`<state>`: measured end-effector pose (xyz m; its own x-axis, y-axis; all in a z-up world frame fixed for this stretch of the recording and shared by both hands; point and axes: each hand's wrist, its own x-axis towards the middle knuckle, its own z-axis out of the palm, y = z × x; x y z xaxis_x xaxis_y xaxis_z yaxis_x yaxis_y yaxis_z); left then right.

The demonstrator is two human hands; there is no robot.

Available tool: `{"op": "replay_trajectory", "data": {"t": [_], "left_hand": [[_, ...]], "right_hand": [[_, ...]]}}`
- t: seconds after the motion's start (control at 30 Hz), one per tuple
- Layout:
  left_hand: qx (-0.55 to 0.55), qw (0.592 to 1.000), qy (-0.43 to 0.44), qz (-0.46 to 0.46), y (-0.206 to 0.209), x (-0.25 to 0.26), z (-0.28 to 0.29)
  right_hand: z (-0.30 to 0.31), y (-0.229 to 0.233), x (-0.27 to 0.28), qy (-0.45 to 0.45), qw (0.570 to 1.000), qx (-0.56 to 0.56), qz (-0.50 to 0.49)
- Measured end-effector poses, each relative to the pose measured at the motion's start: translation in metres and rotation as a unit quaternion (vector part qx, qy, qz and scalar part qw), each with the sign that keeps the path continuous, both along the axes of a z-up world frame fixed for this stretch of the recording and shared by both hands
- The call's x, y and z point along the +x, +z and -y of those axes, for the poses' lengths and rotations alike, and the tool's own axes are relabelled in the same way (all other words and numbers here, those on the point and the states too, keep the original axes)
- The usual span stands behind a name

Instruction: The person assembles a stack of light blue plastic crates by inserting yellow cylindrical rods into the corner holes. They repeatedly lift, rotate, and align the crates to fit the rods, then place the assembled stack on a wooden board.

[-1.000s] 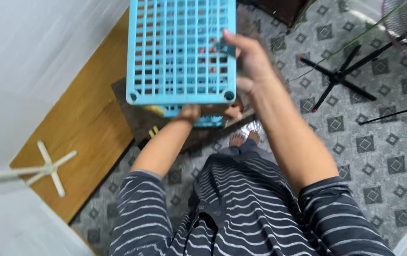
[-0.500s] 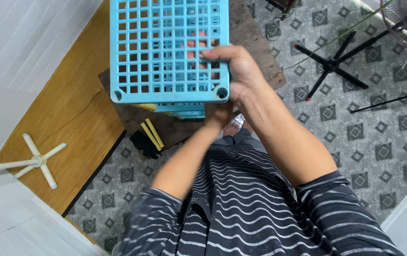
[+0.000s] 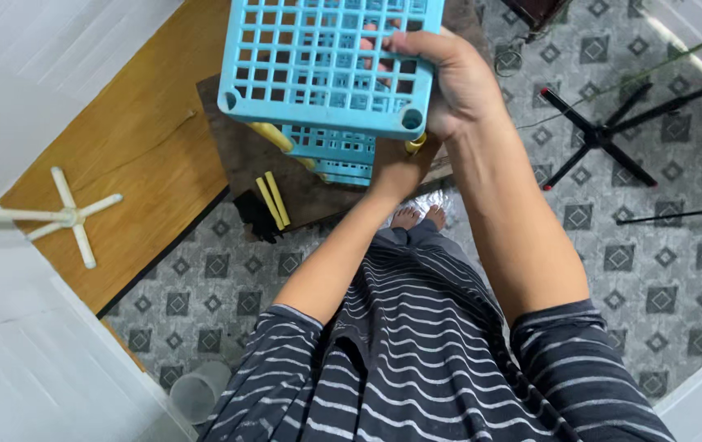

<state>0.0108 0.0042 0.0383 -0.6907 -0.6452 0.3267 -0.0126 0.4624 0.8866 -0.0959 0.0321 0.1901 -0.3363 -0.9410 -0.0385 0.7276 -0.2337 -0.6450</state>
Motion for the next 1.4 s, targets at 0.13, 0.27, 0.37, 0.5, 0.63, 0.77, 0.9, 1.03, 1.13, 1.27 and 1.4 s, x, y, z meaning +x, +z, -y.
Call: {"op": "replay_trajectory", "data": {"t": [0.13,0.27,0.37,0.5,0.63,0.77,0.9,1.03,1.13,1.27,1.4], "left_hand": [[-0.078,0.997,0.018,0.001,0.023,0.052,-0.003],[-0.098,0.994,0.038,0.008,0.038,0.106,-0.005],[-0.073,0.995,0.054,0.034,0.037,0.121,0.01],[-0.056,0.992,0.115,-0.015,0.023,0.137,0.025],[-0.13,0.957,0.258,-0.021,0.003,0.168,0.07],[0.159,0.932,0.199,-0.257,-0.011,0.176,0.133],[0.271,0.908,0.148,-0.282,0.023,0.155,0.173],[0.335,0.913,-0.024,-0.231,0.074,0.13,0.179],[0.383,0.897,-0.079,-0.208,0.088,0.119,0.173],[0.366,0.896,-0.109,-0.227,0.079,0.113,0.155],[0.362,0.896,-0.047,-0.252,0.058,0.1,0.112]], "right_hand": [[-0.013,-0.007,-0.01,0.004,0.998,-0.025,-0.051],[-0.036,-0.034,-0.002,-0.03,0.993,-0.016,-0.109],[-0.042,-0.07,0.031,-0.048,0.97,-0.031,-0.237],[-0.058,-0.111,0.048,-0.116,0.916,-0.042,-0.383],[-0.047,-0.129,0.055,-0.18,0.882,0.036,-0.434],[-0.032,-0.13,0.065,-0.232,0.877,0.083,-0.413],[-0.026,-0.127,0.067,-0.261,0.857,0.084,-0.436],[-0.029,-0.122,0.068,-0.273,0.845,0.083,-0.452],[-0.03,-0.124,0.065,-0.314,0.827,0.074,-0.461],[-0.039,-0.143,0.054,-0.365,0.81,0.053,-0.455],[-0.056,-0.169,0.019,-0.407,0.792,0.098,-0.445]]}}
